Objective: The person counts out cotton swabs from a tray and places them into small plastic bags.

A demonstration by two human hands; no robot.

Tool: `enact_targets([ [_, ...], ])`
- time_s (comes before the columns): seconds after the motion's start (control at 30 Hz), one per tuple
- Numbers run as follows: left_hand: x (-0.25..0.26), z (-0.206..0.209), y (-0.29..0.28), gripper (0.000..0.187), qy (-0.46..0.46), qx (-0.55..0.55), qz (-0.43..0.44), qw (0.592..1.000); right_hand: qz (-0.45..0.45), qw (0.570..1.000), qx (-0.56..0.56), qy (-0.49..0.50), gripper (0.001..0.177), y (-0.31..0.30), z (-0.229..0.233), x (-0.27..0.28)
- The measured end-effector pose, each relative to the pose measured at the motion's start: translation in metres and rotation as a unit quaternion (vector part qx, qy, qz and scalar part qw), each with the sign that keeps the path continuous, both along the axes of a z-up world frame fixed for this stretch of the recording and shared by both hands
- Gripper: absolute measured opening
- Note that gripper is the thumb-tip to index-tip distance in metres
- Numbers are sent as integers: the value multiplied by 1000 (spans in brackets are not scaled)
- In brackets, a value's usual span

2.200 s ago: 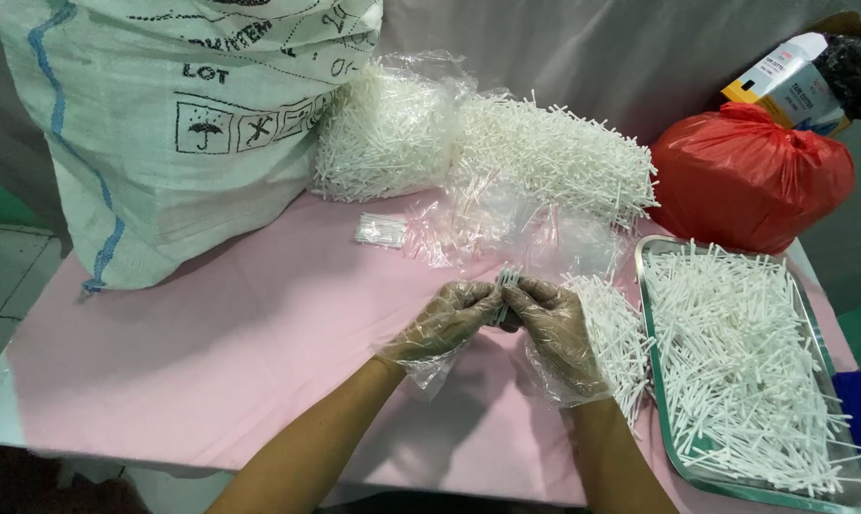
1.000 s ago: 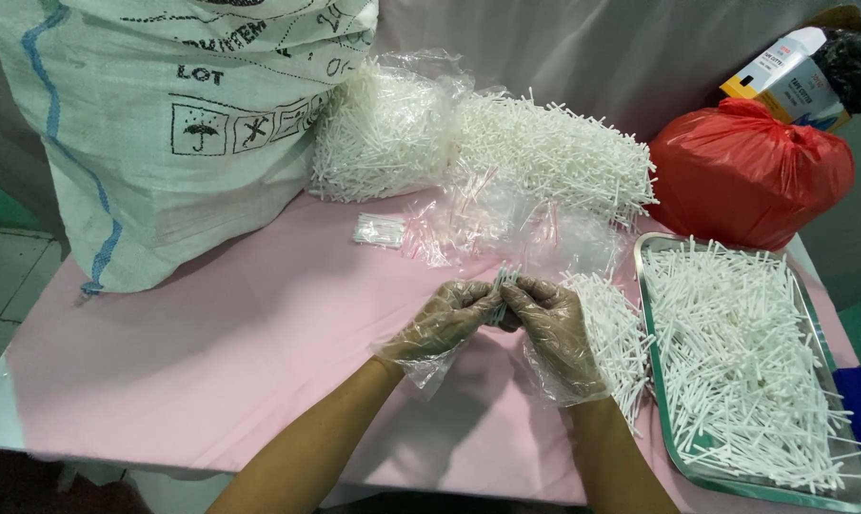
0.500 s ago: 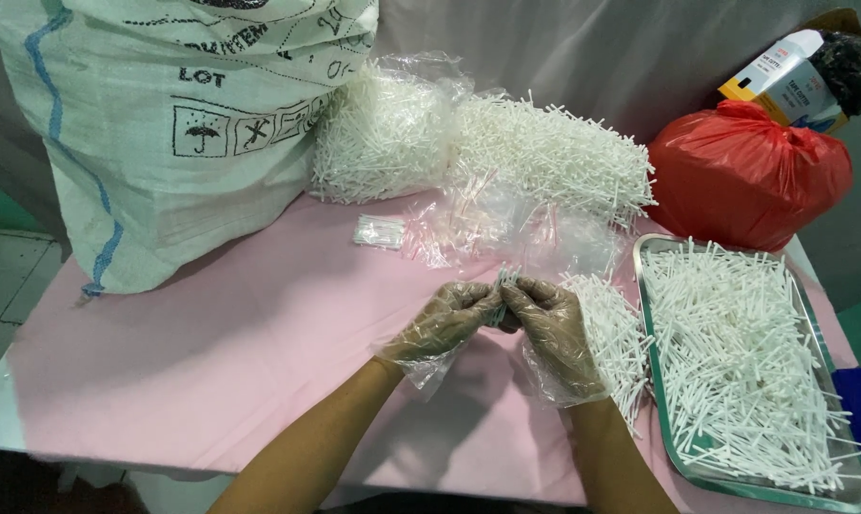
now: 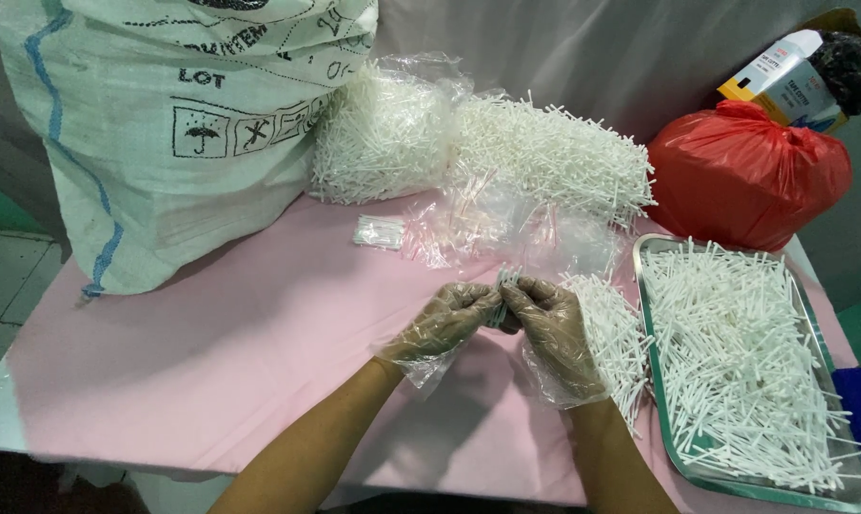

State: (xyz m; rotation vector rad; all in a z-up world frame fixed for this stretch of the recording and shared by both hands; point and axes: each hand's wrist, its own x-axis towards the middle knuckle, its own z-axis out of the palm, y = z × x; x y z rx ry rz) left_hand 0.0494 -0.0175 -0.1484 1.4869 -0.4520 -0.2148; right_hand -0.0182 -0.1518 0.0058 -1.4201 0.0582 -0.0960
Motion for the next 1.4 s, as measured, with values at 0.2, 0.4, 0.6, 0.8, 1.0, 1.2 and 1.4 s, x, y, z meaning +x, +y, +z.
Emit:
enact_targets([
  [0.2, 21, -54, -5, 12, -11, -7, 3, 1000, -12, 1000, -9, 19, 15, -3, -10, 3],
  [0.4, 38, -109, -11, 12, -24, -14, 5, 1000, -17, 1000, -4, 4, 14, -4, -14, 4],
  [0.6, 59, -160, -20, 12, -35, -24, 10, 999, -70, 998, 6, -4, 19, -10, -45, 16],
  [0.8, 67, -190, -36, 14, 65, -4, 125, 990, -120, 983, -136, -30, 25, -37, -45, 17],
  [1.0, 68, -195, -53, 27, 366, 70, 431, 822, -203, 903, -369, -85, 28, -80, -43, 20],
  [1.2, -29, 86, 4, 25, 255, -245, -40, 935, -317, 759, -541, -176, 35, -102, -70, 38],
  [1.4, -25, 73, 6, 30, 199, -252, -97, 942, -191, 793, -527, -240, 30, -69, -13, 14],
])
